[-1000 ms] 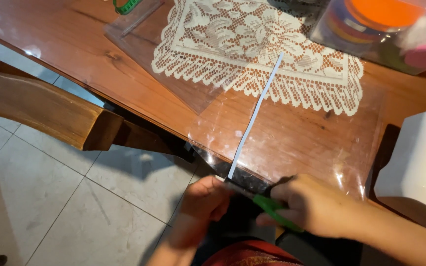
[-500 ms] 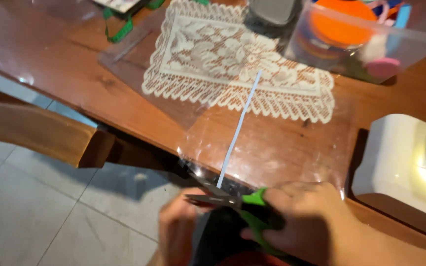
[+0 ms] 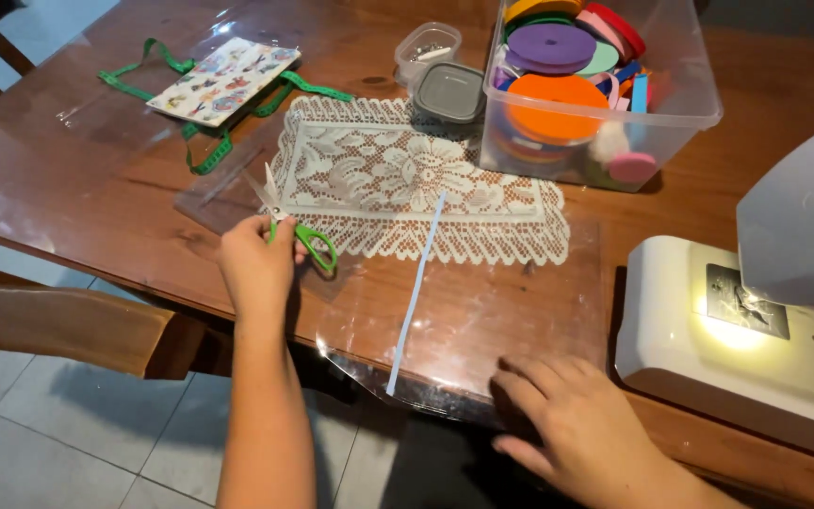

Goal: Sewing a light blue ribbon onto the edge of a clear plastic sheet using a sewing machine and trimming the excess with scissors.

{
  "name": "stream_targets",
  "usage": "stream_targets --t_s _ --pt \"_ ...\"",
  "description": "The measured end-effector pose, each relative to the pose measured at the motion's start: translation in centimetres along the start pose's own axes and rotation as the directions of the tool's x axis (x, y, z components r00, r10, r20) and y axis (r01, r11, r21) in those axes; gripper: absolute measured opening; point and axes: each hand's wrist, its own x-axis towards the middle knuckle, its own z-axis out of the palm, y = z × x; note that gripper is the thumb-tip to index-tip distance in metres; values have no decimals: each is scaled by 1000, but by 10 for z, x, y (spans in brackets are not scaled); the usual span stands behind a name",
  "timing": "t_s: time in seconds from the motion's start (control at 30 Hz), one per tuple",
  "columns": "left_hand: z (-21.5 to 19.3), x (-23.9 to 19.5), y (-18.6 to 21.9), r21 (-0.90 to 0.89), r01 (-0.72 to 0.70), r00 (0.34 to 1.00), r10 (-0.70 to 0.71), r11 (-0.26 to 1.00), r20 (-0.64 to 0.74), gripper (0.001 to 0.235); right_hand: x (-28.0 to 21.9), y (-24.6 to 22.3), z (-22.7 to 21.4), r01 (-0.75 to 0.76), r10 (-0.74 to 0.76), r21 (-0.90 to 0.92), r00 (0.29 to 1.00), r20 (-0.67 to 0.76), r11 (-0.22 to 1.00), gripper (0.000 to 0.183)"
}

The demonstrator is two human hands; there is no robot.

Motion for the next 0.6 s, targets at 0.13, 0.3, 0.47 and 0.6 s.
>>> stream_targets --t_s 0.13,0.3,0.47,0.6 --pt "8 16 -24 187 -60 995 74 981 -72 47 -38 13 25 77 -90 -234 995 -43 969 118" --pt "-21 -87 -7 342 3 995 32 940 -95 54 -65 27 26 112 -154 -216 971 -185 970 50" --pt "-8 -149 -25 193 274 835 -332 942 438 63 -65 6 10 118 -204 -221 883 -423 968 34" --pt "31 -179 -73 -536 499 809 -143 681 570 24 -123 34 144 315 -321 -73 939 -120 946 45"
